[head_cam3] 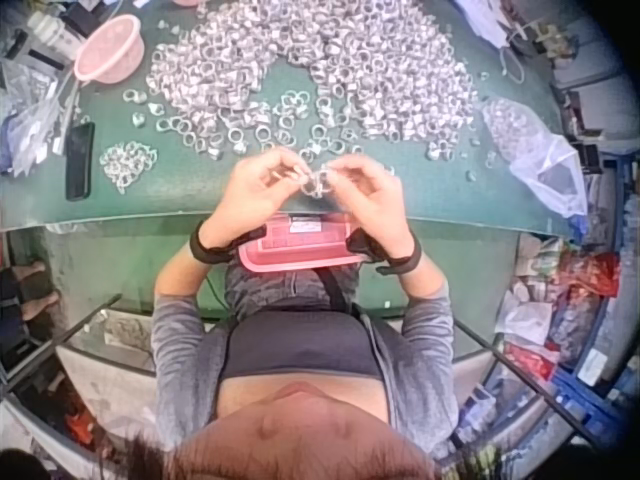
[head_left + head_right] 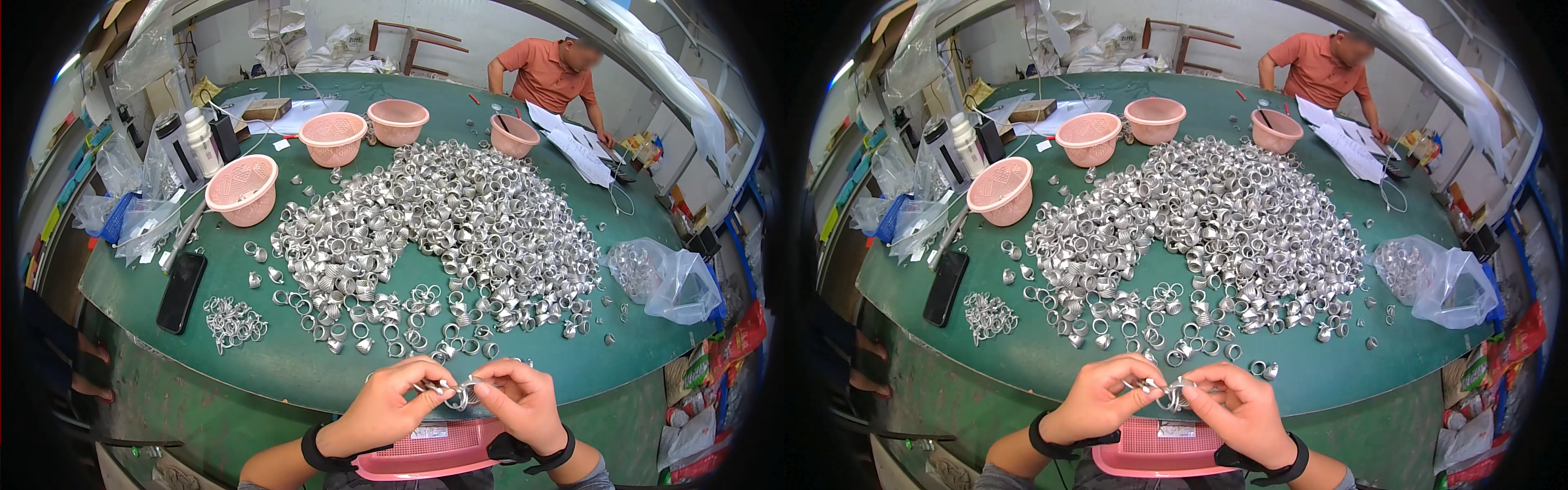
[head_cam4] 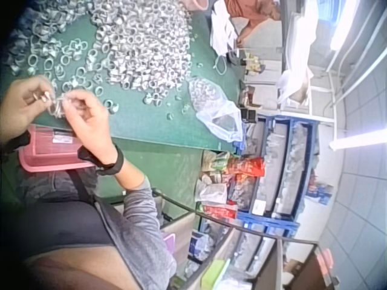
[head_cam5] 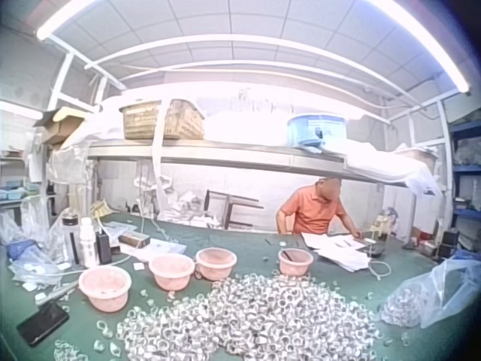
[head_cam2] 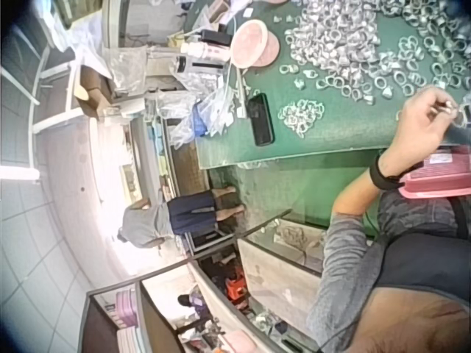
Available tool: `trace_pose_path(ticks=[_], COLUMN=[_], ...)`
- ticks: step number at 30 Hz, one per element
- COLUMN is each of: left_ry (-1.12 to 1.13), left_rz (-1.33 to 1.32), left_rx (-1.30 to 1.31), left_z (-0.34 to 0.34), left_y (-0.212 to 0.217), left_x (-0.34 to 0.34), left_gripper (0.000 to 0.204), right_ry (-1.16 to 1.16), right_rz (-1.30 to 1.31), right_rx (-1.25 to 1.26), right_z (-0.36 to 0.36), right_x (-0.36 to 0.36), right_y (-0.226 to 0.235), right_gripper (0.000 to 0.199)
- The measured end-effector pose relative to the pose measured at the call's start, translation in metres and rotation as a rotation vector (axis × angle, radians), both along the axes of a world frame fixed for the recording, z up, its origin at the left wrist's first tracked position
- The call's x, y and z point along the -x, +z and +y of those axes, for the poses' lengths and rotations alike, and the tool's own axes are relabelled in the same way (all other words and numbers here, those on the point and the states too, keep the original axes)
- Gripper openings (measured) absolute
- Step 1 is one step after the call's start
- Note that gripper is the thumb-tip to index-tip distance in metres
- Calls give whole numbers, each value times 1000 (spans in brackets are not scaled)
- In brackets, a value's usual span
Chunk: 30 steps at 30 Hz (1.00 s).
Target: Inspecting and sorting a large quantity of metal rings on a workbench.
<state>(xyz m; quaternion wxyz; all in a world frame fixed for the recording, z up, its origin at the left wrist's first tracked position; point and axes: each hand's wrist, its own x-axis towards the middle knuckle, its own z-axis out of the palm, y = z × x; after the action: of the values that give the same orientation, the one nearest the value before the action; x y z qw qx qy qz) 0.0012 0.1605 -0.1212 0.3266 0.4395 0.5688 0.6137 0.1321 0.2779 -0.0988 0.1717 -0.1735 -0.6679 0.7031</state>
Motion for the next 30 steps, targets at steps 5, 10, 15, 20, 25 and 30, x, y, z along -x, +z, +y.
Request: trace_pose_path(ticks=[5, 10, 15, 20, 25, 30], left_ry=[29, -248, -92, 160, 268, 128], left_rz=[329, -1169, -799, 362, 807, 558], left_rx=[-262, -128, 113, -62, -278, -225], left_z=[-2, -4, 2, 8, 8, 6], left_y=[2, 9, -5, -4, -13, -12], left_x=[0, 16, -2, -15, -13, -12], left_gripper=[12, 7, 14, 12, 11, 17], right_ry=[-79, -119, -90, -51, -105, -74], right_rz=[-33, -26, -10, -2, 3, -5], right_rx=[169, 265, 299, 231, 222, 297], right_z=[4, 11, 9, 8, 9, 9], right_x=[3, 0, 2, 0, 0, 0], right_y=[-3, -4, 0, -3, -5, -7], right_gripper=[14, 12, 12, 14, 13, 13])
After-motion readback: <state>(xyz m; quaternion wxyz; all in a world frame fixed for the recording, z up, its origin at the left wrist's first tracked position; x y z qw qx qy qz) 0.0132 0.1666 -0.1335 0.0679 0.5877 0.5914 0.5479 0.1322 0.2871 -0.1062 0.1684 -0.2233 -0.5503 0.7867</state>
